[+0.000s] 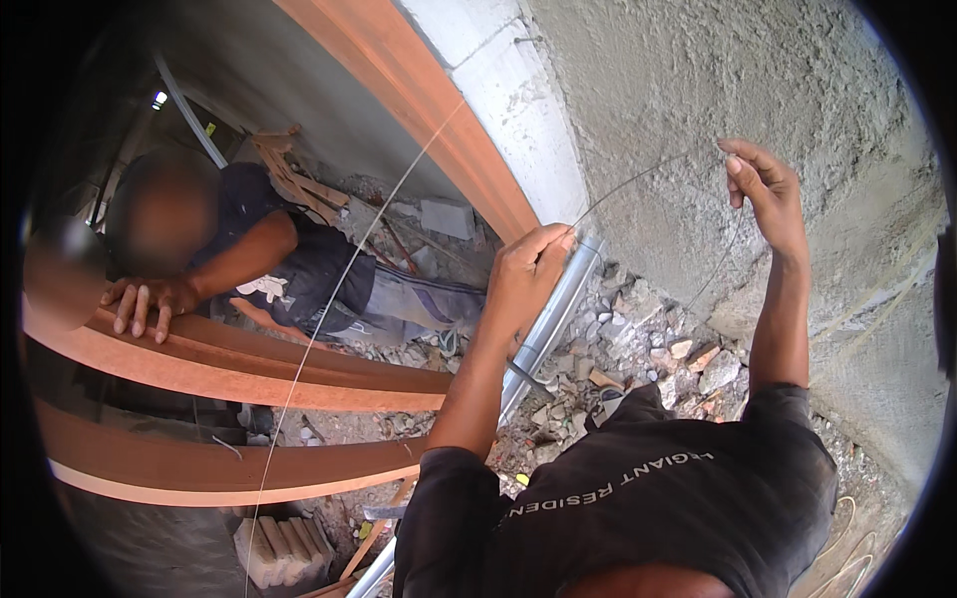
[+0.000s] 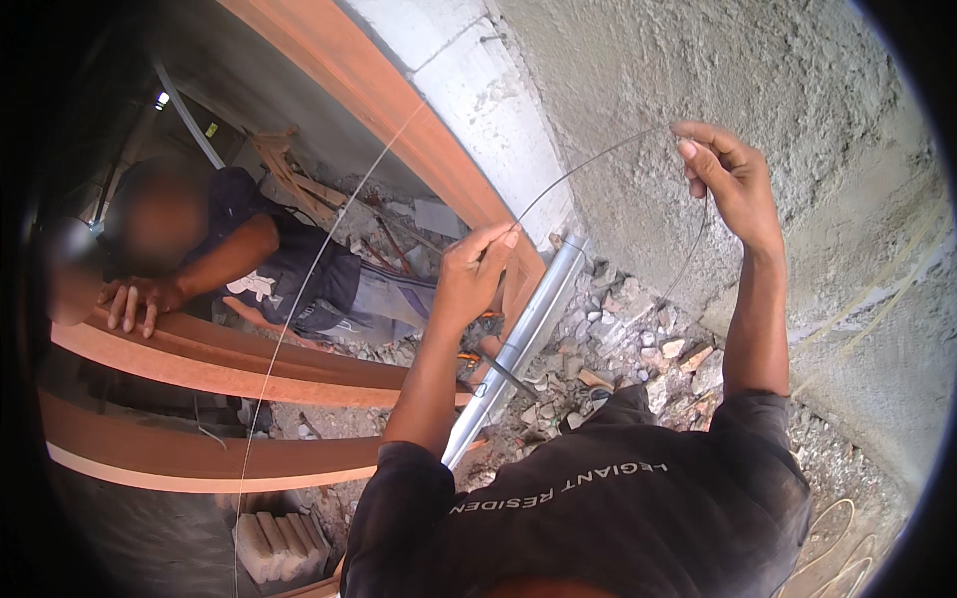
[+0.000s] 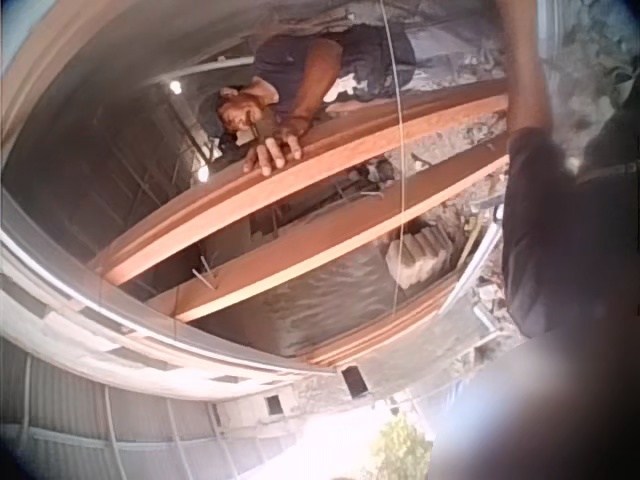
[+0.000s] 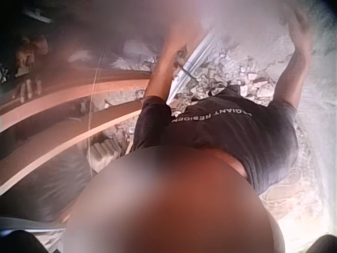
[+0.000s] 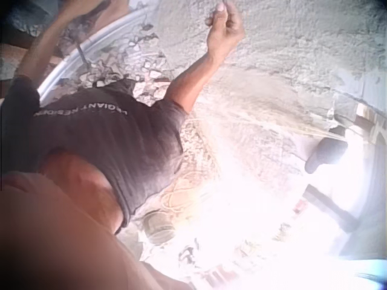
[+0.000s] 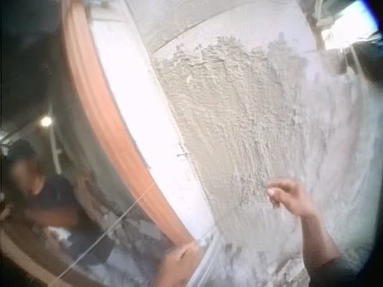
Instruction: The person measures a curved metal window frame using a tape measure and then secures it to the wall using a hammer and nails. The person also uses a wire to align the frame.
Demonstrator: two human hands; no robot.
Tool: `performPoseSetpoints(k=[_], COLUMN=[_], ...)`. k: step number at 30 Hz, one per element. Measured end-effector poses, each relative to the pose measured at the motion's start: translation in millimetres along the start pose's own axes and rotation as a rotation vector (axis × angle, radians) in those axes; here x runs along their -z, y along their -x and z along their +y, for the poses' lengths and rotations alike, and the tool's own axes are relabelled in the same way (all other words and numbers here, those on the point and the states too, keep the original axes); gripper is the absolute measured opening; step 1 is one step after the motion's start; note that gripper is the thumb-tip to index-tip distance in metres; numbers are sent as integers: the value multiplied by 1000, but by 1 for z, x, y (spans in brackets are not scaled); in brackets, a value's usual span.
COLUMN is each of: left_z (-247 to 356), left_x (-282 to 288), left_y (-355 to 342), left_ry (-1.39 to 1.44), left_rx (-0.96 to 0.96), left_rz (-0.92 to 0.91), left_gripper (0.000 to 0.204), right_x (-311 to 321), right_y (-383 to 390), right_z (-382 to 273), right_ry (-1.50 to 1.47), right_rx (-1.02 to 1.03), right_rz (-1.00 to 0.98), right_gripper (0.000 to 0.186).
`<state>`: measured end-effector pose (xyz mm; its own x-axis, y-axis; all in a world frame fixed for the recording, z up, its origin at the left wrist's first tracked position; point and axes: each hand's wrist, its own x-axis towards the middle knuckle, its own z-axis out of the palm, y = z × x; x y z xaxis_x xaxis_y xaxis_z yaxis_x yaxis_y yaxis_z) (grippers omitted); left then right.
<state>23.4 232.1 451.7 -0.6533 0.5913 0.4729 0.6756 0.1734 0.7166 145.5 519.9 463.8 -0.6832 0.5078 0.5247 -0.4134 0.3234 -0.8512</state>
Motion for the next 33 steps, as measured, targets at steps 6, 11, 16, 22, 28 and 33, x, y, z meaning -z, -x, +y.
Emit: performPoseSetpoints(k=[6,11,16,22,28,33], left_z=[-20,-22,-46,-110,-159,-182], left_x=[-18,-17,-35,-61,-102,-123], left_y=[-13,-25,-18,37,103,103], left_ry=[-185,-257,-128,-148,-52,-261], left_rx=[-27,-57,-31,42,170,5], left_rz=[-52,-82,-107,-181,-243,-302], left_gripper=[19,17,16,16,18,17], right_x=[3,-13,-16,22,52,51], right_y=[-11,-23,-14,19,77,124], right_z=[13,24,39,62,68,78], right_ry=[277,484,528,535,560,562], right_rx=[-30,-58,-19,-241,-546,-695], right_rz=[-438,-648,-676,-660,-729,-512], right_gripper=[23,23,24,23,22,22])
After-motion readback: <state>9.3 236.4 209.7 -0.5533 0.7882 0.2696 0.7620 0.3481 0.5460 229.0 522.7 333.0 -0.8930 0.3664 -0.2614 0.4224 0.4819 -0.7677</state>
